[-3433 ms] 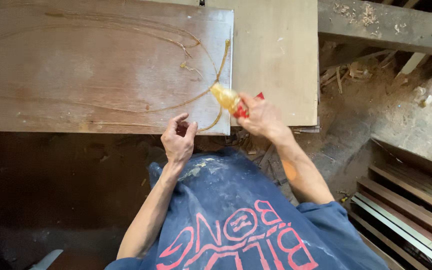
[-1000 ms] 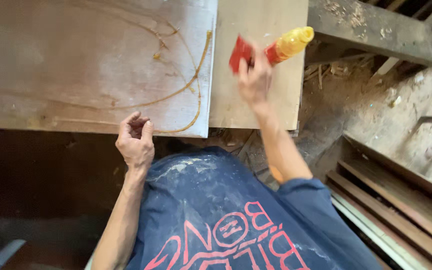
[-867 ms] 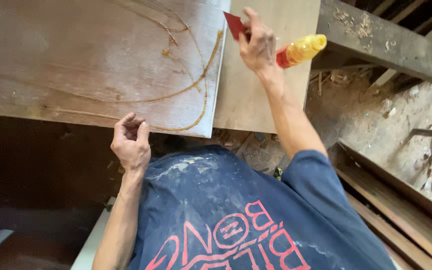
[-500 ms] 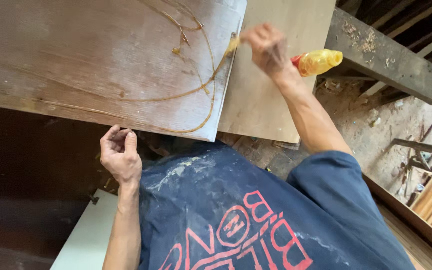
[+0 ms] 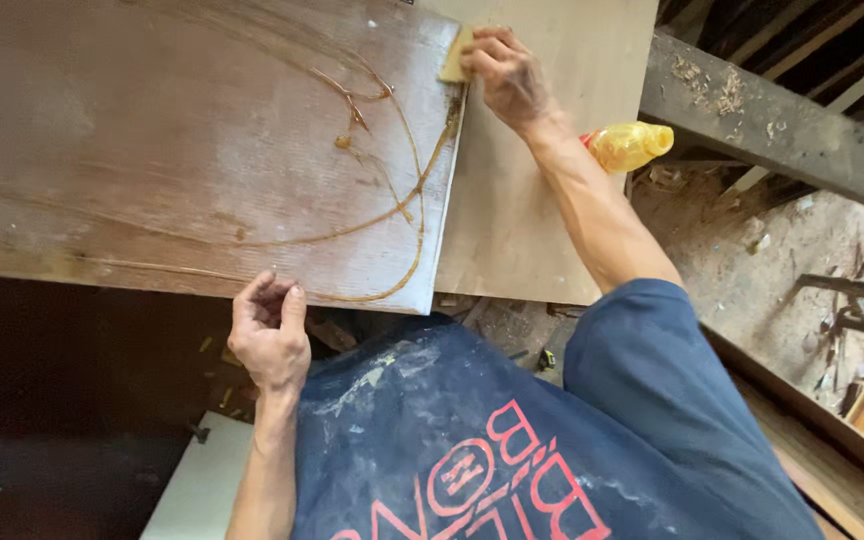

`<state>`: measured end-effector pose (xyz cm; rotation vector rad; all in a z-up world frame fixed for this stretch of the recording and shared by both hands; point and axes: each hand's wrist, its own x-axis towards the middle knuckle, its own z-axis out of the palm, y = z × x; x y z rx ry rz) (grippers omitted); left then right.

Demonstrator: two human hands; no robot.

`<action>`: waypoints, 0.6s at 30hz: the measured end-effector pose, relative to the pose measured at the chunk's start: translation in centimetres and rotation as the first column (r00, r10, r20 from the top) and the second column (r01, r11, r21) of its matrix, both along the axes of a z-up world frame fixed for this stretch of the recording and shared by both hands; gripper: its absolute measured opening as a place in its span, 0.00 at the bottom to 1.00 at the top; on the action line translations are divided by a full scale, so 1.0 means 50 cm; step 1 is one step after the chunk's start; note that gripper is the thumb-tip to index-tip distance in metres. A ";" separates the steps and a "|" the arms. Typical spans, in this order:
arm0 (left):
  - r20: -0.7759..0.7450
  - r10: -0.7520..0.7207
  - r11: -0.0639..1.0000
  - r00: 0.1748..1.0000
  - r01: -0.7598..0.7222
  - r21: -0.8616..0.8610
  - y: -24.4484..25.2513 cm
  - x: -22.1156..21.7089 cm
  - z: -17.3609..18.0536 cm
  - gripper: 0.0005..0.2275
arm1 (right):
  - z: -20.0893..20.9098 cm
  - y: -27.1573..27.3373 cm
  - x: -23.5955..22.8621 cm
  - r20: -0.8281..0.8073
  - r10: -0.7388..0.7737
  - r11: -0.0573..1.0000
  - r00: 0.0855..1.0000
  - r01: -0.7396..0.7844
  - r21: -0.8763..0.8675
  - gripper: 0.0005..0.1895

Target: The person applies a yellow liquid finish from a bottle onto a rectangular wooden board and spreads it evenly with a small red pad. The person repeatedly pours more finish and wipes the surface to cover the entire board.

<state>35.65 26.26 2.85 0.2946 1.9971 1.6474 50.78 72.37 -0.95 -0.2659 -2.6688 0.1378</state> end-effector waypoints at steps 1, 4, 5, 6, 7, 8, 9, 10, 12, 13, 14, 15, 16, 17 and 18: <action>0.010 0.023 1.000 1.000 -0.023 0.014 -0.002 -0.003 0.002 0.15 | -0.010 0.002 0.000 0.013 -0.010 1.000 1.000 0.011 -0.014 0.08; 0.023 0.042 0.999 0.999 -0.042 0.017 0.000 -0.004 0.004 0.15 | -0.026 0.011 0.002 -0.053 -0.065 0.998 0.996 0.066 0.013 0.06; 0.025 0.036 0.999 0.999 -0.036 0.011 0.002 -0.003 0.004 0.15 | -0.030 0.012 0.006 -0.092 -0.090 0.995 0.992 0.093 0.032 0.06; 0.018 0.007 1.000 1.000 -0.007 -0.002 0.005 -0.003 0.003 0.15 | -0.033 0.013 0.010 -0.094 -0.075 0.997 0.993 0.076 0.008 0.06; 0.011 -0.021 1.000 1.000 0.021 -0.015 0.007 0.000 0.003 0.15 | -0.034 0.015 0.018 -0.096 -0.060 0.998 0.994 0.059 -0.015 0.07; 0.003 -0.054 0.998 0.999 0.054 -0.034 0.007 -0.004 0.007 0.15 | -0.037 0.013 0.020 -0.100 -0.051 0.998 0.994 0.046 -0.043 0.07; -0.017 -0.051 0.998 0.999 0.051 -0.036 0.007 -0.009 0.011 0.15 | -0.038 0.012 0.027 -0.089 -0.093 0.995 0.992 0.090 -0.036 0.06; -0.036 -0.051 0.998 0.998 0.049 -0.039 0.004 -0.014 0.014 0.15 | -0.043 0.010 0.029 -0.078 -0.137 0.990 0.988 0.135 -0.029 0.06; -0.033 -0.037 0.999 0.999 0.036 -0.031 0.004 -0.022 0.018 0.15 | -0.049 0.013 0.031 -0.098 -0.210 0.978 0.973 0.210 -0.015 0.06; -0.010 -0.025 0.999 1.000 0.025 -0.021 0.008 -0.023 0.020 0.15 | -0.053 0.018 0.024 -0.130 -0.238 0.971 0.963 0.239 -0.009 0.07; 0.014 -0.015 1.000 1.000 0.015 -0.007 0.015 -0.023 0.016 0.15 | -0.055 0.021 0.027 -0.161 -0.267 0.963 0.950 0.270 0.000 0.08; 0.005 -0.045 0.999 0.999 0.045 -0.021 0.020 -0.020 0.013 0.15 | -0.059 0.022 0.025 -0.153 -0.260 0.964 0.953 0.265 0.007 0.08; -0.004 -0.076 0.996 0.997 0.076 -0.040 0.021 -0.018 0.012 0.15 | -0.063 0.013 0.023 -0.144 -0.256 0.966 0.956 0.260 0.009 0.08; -0.013 -0.108 0.993 0.994 0.107 -0.059 0.022 -0.018 0.010 0.15 | -0.064 0.000 0.024 -0.134 -0.252 0.967 0.958 0.256 0.011 0.08; -0.007 -0.103 0.994 0.995 0.103 -0.029 0.021 -0.019 0.009 0.15 | -0.066 -0.016 0.018 -0.125 -0.274 0.961 0.954 0.276 0.000 0.07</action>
